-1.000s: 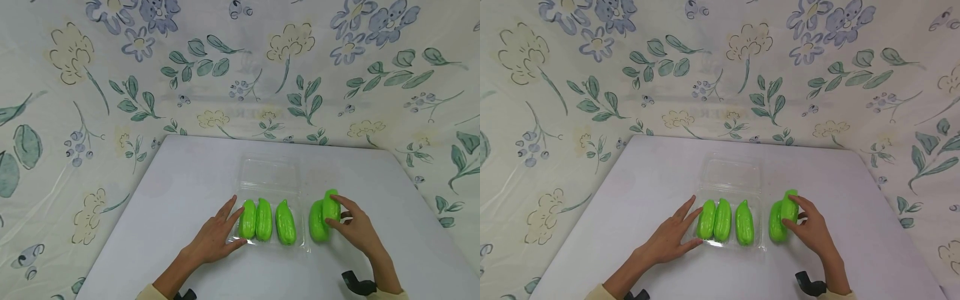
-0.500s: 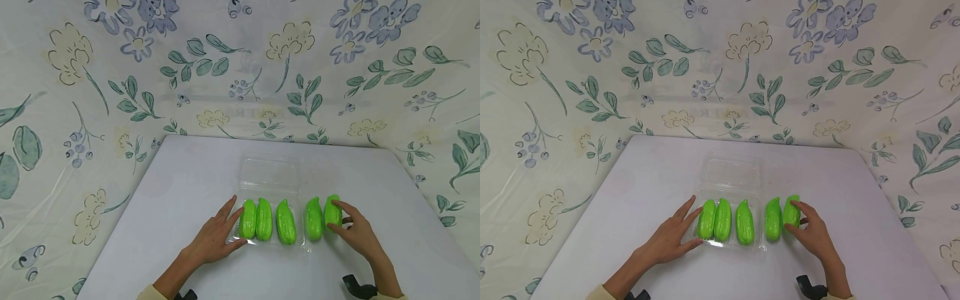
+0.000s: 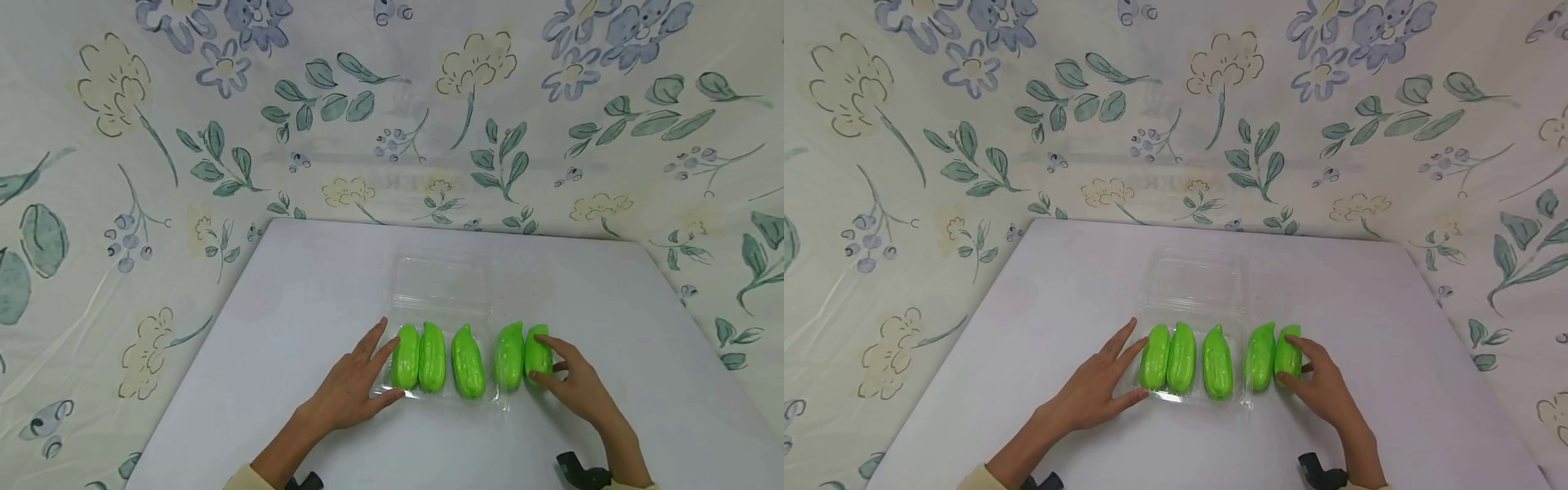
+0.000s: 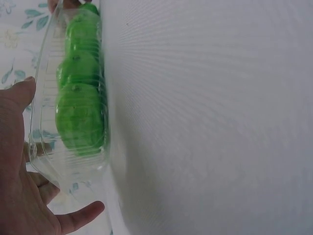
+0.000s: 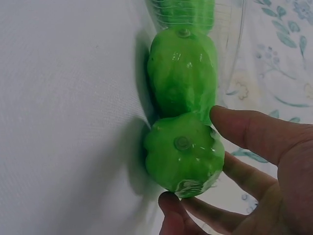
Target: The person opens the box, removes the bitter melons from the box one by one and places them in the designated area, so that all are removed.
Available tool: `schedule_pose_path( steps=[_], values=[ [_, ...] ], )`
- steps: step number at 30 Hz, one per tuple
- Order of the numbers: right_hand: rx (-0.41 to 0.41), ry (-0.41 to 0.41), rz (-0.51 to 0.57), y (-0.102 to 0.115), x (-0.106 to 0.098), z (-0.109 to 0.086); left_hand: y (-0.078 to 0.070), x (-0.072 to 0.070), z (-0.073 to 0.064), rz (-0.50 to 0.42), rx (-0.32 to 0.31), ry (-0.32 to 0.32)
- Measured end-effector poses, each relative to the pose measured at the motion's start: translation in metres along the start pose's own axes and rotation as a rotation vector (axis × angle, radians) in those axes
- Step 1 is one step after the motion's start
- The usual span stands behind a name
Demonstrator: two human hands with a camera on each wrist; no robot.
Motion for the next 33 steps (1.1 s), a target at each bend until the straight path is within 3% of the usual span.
schedule_pose_path(
  steps=[19, 33],
  values=[
    [0.045, 0.022, -0.056, 0.0, -0.009, 0.0, 0.0, 0.0, 0.0, 0.001, 0.002, 0.002],
    [-0.013, -0.026, -0.066, 0.019, -0.027, 0.009, 0.0, -0.001, 0.0, 0.012, -0.003, 0.01]
  ],
)
Point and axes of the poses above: each hand's wrist, its own z-axis towards the middle knuckle, its own x-axis out of the palm, y = z × x, the point moved 7 cm from there along z, towards the middle knuckle, and after that the axes turned 6 degrees about z, right-handed, at the moved point
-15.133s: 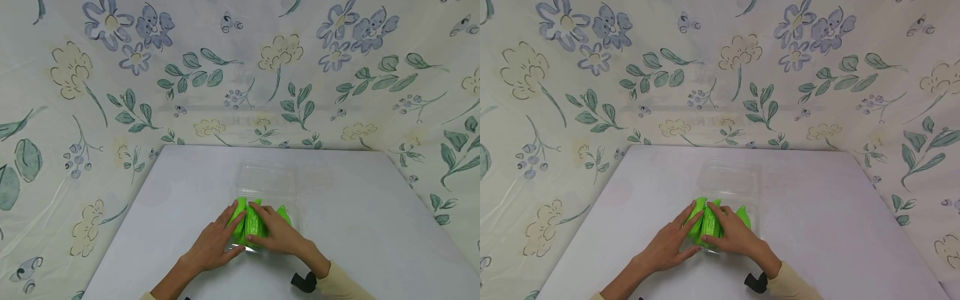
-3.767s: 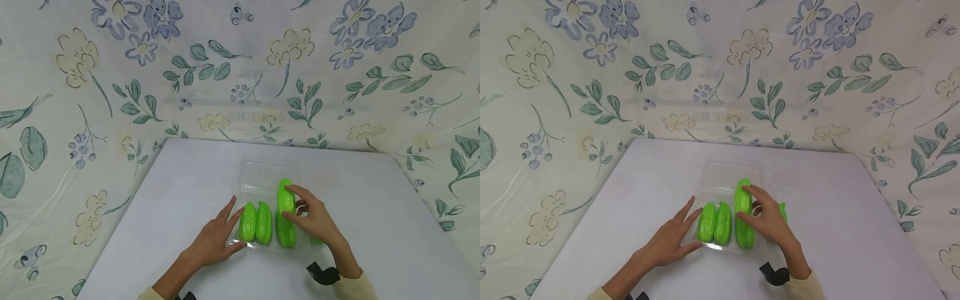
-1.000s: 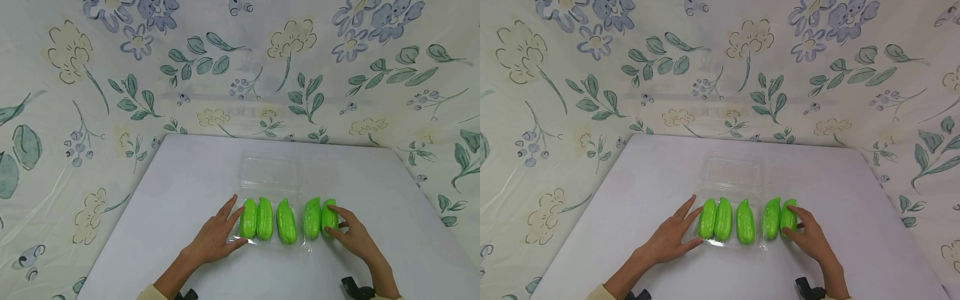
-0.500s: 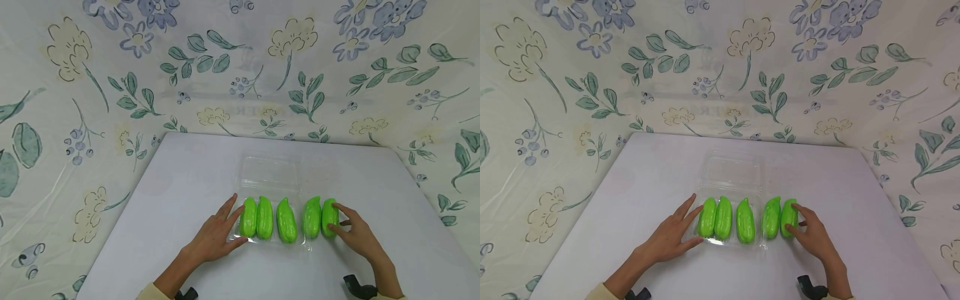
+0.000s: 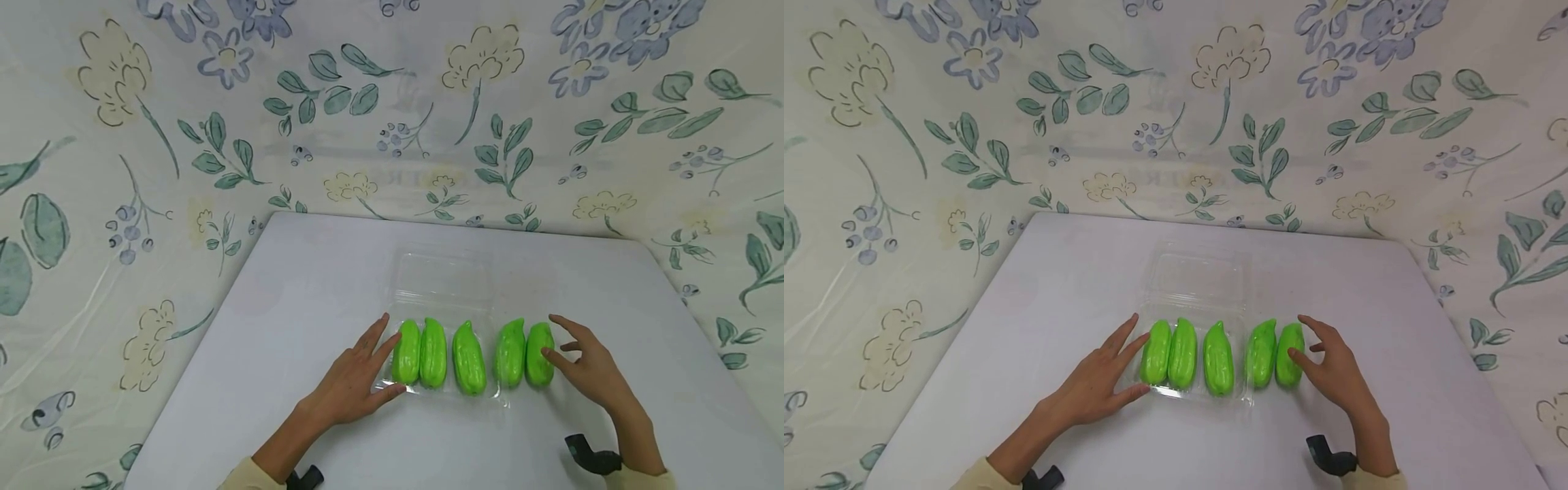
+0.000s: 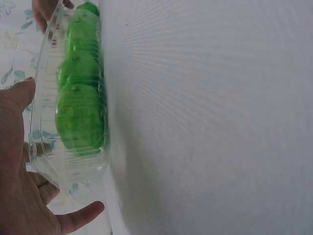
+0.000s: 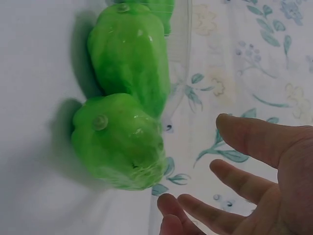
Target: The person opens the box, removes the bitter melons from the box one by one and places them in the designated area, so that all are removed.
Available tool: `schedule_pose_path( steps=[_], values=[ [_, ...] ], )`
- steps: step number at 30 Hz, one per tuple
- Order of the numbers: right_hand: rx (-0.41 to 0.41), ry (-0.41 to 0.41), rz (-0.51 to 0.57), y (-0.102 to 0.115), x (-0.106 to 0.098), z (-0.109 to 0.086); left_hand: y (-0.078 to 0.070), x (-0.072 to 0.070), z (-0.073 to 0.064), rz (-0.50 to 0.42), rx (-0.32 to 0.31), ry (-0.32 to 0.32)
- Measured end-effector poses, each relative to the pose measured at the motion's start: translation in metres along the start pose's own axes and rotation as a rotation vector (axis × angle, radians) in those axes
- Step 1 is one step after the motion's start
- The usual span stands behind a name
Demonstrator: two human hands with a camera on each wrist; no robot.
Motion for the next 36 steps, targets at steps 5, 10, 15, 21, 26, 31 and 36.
schedule_pose_path(
  steps=[5, 10, 15, 21, 26, 31, 36],
  values=[
    [-0.014, -0.009, 0.005, 0.007, -0.002, 0.002, 0.0, 0.0, 0.0, -0.002, -0.006, 0.013],
    [-0.05, -0.032, 0.011, 0.016, -0.002, 0.003, 0.001, 0.0, 0.0, -0.001, -0.011, 0.023],
    [-0.135, -0.052, 0.022, 0.03, 0.001, 0.005, 0.001, 0.001, 0.0, 0.002, -0.012, 0.025],
    [-0.185, -0.034, 0.068, 0.046, 0.008, 0.01, 0.001, 0.002, 0.0, 0.01, -0.01, 0.02],
    [-0.189, -0.012, 0.105, 0.053, 0.015, 0.015, 0.001, 0.002, 0.001, 0.02, -0.01, 0.023],
    [-0.202, 0.011, 0.141, 0.06, 0.024, 0.018, 0.001, 0.003, 0.001, 0.017, -0.012, 0.027],
    [-0.243, 0.043, 0.176, 0.066, 0.034, 0.017, 0.001, 0.003, 0.0, 0.021, -0.014, 0.028]
  ],
)
Point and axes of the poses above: each hand's wrist, its own z-axis towards the middle knuckle, its own x-axis out of the palm, y = z × x, the point moved 7 cm from there along z, towards the middle knuckle, and after that the axes turned 6 degrees about z, right-handed, at the moved point
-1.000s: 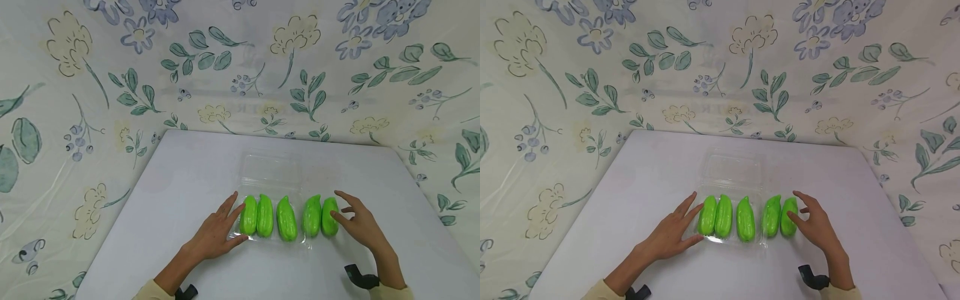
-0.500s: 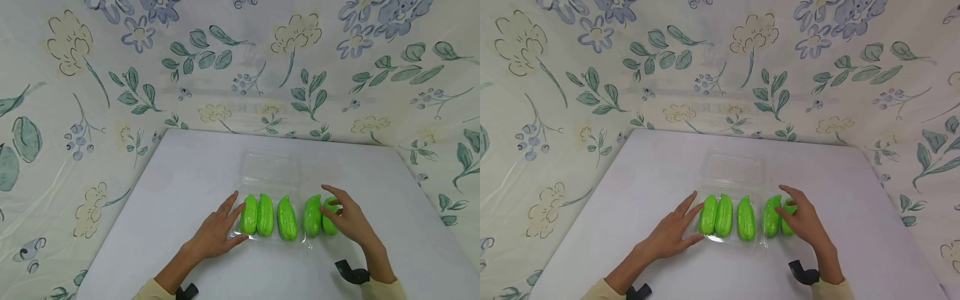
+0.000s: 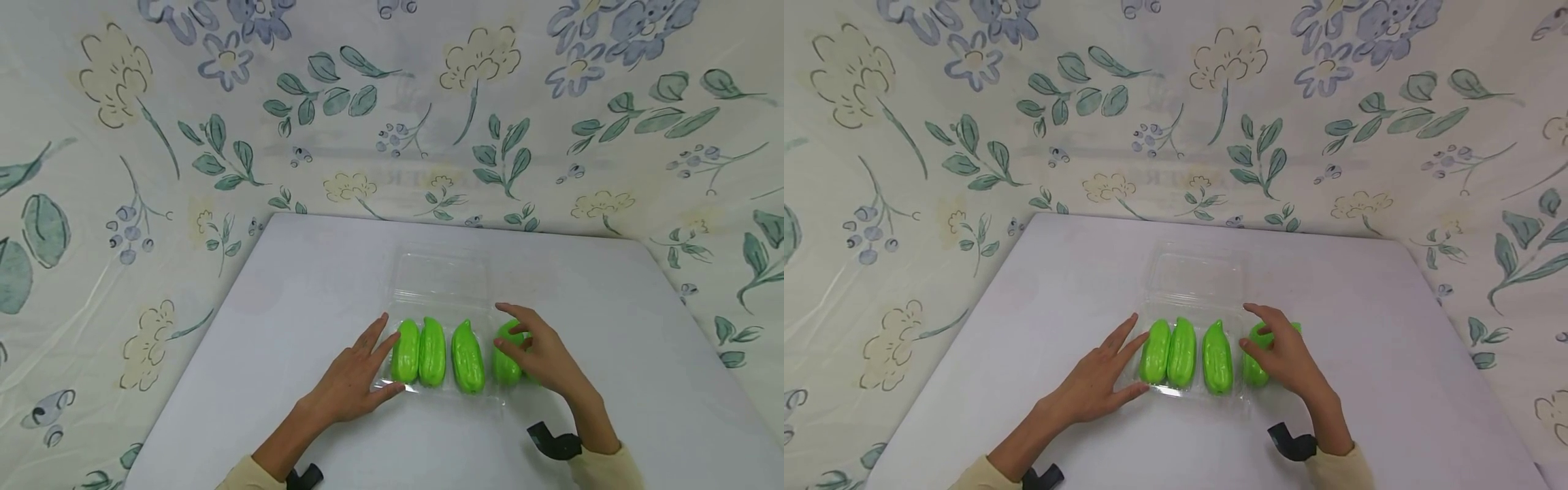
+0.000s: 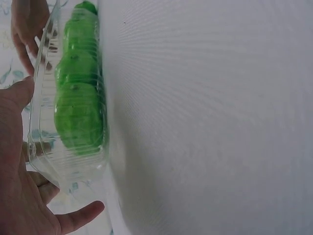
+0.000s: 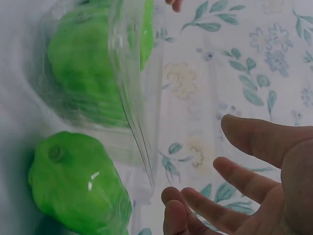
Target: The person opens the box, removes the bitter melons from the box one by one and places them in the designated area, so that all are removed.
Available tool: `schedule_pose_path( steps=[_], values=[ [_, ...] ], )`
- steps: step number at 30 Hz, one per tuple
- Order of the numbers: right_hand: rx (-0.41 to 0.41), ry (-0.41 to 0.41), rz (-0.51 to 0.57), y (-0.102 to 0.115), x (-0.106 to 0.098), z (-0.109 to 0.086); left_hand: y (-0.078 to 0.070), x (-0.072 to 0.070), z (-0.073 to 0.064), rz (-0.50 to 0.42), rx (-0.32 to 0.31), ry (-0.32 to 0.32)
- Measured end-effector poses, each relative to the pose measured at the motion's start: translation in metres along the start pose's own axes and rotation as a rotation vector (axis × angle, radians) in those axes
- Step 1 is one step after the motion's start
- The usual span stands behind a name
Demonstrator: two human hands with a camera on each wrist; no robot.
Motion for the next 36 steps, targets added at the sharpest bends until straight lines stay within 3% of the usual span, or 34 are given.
schedule_pose_path(
  steps=[14, 27, 36],
  values=[
    [-0.06, 0.05, 0.046, 0.005, 0.02, 0.004, -0.001, 0.001, -0.001, -0.012, 0.004, -0.012],
    [-0.062, 0.104, 0.096, 0.012, 0.039, 0.006, -0.001, -0.001, -0.001, -0.011, 0.003, -0.007],
    [-0.103, 0.137, 0.009, 0.021, 0.053, 0.007, -0.002, -0.001, 0.001, -0.023, 0.02, -0.034]
  ],
)
Point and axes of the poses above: each hand's wrist, its own z-axis towards the middle knuckle, its own x-axis out of the palm, y = z × x, the point moved 7 cm from there along z, towards the middle knuckle, and after that the axes turned 6 degrees about z, right-handed, at the moved point
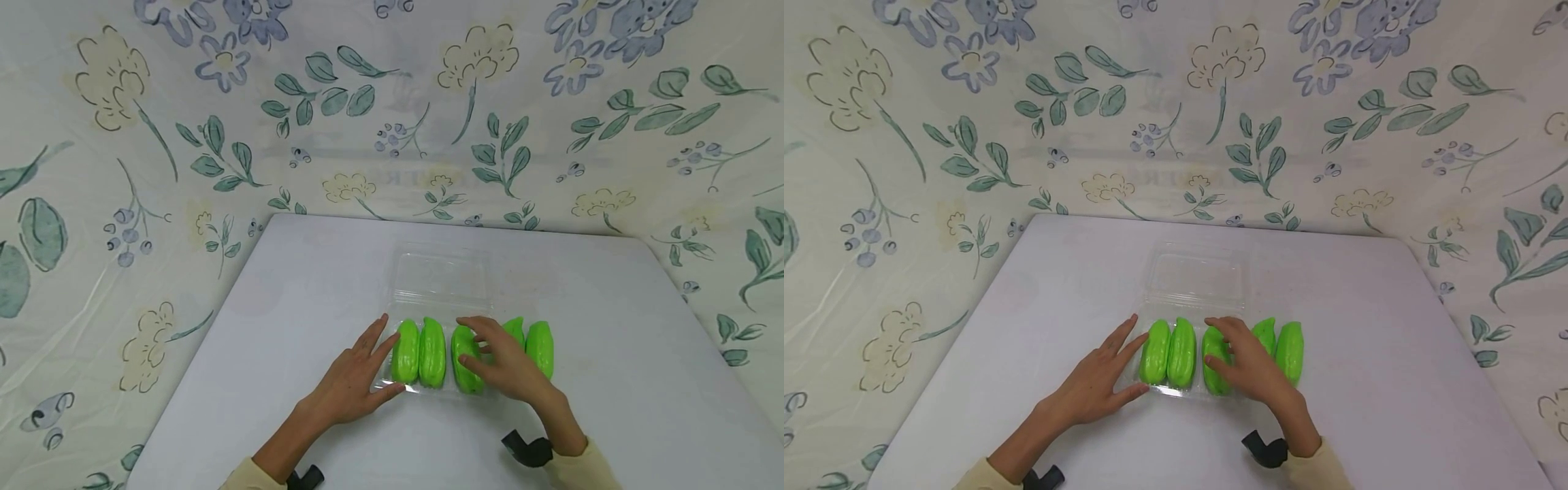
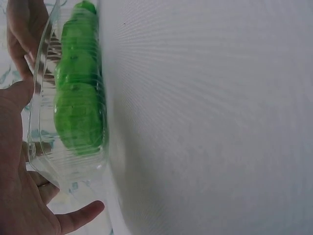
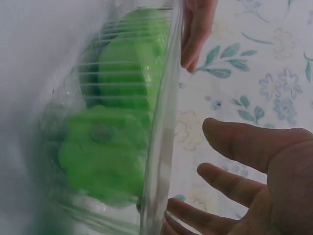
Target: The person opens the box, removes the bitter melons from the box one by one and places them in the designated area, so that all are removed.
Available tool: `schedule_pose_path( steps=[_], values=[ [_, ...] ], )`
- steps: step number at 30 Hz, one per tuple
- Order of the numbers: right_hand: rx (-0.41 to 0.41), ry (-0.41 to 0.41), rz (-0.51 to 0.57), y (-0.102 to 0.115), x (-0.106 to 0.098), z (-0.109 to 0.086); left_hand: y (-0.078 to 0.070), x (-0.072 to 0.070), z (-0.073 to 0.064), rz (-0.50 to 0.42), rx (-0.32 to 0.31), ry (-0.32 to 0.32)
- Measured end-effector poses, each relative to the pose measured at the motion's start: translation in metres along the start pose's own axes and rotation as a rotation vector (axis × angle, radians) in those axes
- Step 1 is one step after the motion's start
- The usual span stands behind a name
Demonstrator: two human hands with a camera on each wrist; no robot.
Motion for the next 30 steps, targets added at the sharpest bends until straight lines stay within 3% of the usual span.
schedule_pose_path(
  steps=[5, 11, 17, 30],
  values=[
    [0.026, 0.018, -0.083, 0.006, 0.01, 0.002, 0.001, 0.001, 0.0, -0.006, -0.008, 0.011],
    [0.119, 0.079, -0.156, 0.001, 0.027, 0.005, 0.0, 0.0, 0.0, -0.003, -0.001, 0.011],
    [0.162, 0.101, -0.198, -0.004, 0.04, 0.01, -0.001, -0.001, 0.0, -0.001, 0.005, 0.008],
    [0.124, 0.055, -0.182, -0.002, 0.036, 0.01, 0.0, 0.001, -0.001, -0.009, 0.005, 0.009]
  ],
)
Point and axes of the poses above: each hand's wrist, its own z-axis towards the middle knuckle, its own x-axis out of the palm, y = z × x, the point moved 7 cm from there along z, towards the middle knuckle, and after that the axes turned 6 degrees about z, right-handed, at the moved point
